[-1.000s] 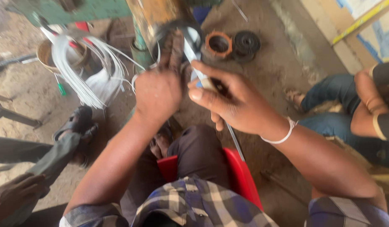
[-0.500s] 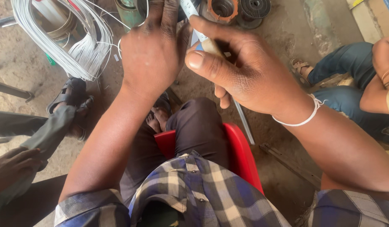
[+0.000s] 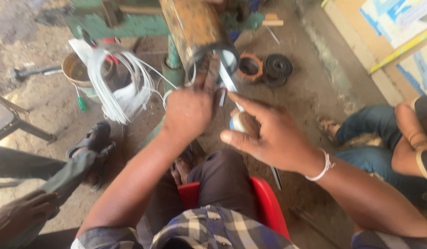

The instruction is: The person sits at a green metal fixture holding a cylindrical motor housing and works white electrical wire and a white plastic strip into the open end of the cylinder. They press the wire and strip inside by hand, cut or trim with a hacksaw blade, and use a wooden stick to push the contents deeper into the housing.

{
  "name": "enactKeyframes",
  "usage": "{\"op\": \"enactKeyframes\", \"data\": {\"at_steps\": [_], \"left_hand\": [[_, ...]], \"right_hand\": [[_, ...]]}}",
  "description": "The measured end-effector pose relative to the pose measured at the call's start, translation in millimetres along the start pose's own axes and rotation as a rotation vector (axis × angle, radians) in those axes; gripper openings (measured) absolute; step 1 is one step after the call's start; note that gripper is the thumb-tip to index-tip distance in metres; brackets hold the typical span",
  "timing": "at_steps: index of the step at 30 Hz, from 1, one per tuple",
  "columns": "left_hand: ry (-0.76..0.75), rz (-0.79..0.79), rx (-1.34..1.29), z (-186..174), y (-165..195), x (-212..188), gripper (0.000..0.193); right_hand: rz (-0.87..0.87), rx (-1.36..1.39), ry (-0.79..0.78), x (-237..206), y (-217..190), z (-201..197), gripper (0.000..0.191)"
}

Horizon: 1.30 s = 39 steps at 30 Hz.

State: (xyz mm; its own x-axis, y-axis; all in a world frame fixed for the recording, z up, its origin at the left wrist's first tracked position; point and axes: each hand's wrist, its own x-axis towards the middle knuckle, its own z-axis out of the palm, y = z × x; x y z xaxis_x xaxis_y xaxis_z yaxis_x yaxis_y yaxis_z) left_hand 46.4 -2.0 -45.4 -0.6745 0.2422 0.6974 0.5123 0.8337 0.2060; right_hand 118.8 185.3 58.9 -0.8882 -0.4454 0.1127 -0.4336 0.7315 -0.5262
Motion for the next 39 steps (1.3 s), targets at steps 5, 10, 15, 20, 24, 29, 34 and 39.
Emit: {"op": "enactKeyframes", "data": {"at_steps": [5, 10, 15, 20, 24, 29, 34, 39], "left_hand": [[-0.036, 0.008, -0.014, -5.4, -6.4, 3.8, 0.070], [-0.056, 0.042, -0.042, -7.7, -10.4, 3.6, 0.075], [-0.115, 0.023, -0.058, -10.4, -10.5, 5.0, 0.078], [-0.113, 0.032, -0.055, -12.7, -10.3, 6.3, 0.081], [-0.125, 0.016, -0.059, -13.6, -7.9, 6.2, 0.082], [-0.130, 0.007, -0.056, -15.7, -6.9, 6.8, 0.081], [-0.143, 0.001, -0.079, -18.4, -6.8, 6.6, 0.083], [-0.182, -0.018, -0.070, -19.4, -6.8, 6.2, 0.083]], "right_hand": [[-0.107, 0.001, 0.036, 6.3, -7.3, 2.7, 0.080], [-0.072, 0.006, 0.010, 8.7, -7.0, 1.8, 0.083], [-0.145, -0.028, 0.036, 9.1, -6.7, -0.1, 0.081], [-0.106, -0.028, 0.019, 9.7, -7.5, -2.3, 0.082], [-0.112, -0.030, 0.024, 9.0, -8.7, -2.5, 0.081], [-0.096, -0.009, 0.010, 9.0, -10.5, -3.3, 0.082], [-0.078, 0.001, 0.008, 8.7, -13.5, -2.9, 0.083], [-0.085, -0.026, 0.013, 8.0, -15.0, -3.4, 0.082]]}}
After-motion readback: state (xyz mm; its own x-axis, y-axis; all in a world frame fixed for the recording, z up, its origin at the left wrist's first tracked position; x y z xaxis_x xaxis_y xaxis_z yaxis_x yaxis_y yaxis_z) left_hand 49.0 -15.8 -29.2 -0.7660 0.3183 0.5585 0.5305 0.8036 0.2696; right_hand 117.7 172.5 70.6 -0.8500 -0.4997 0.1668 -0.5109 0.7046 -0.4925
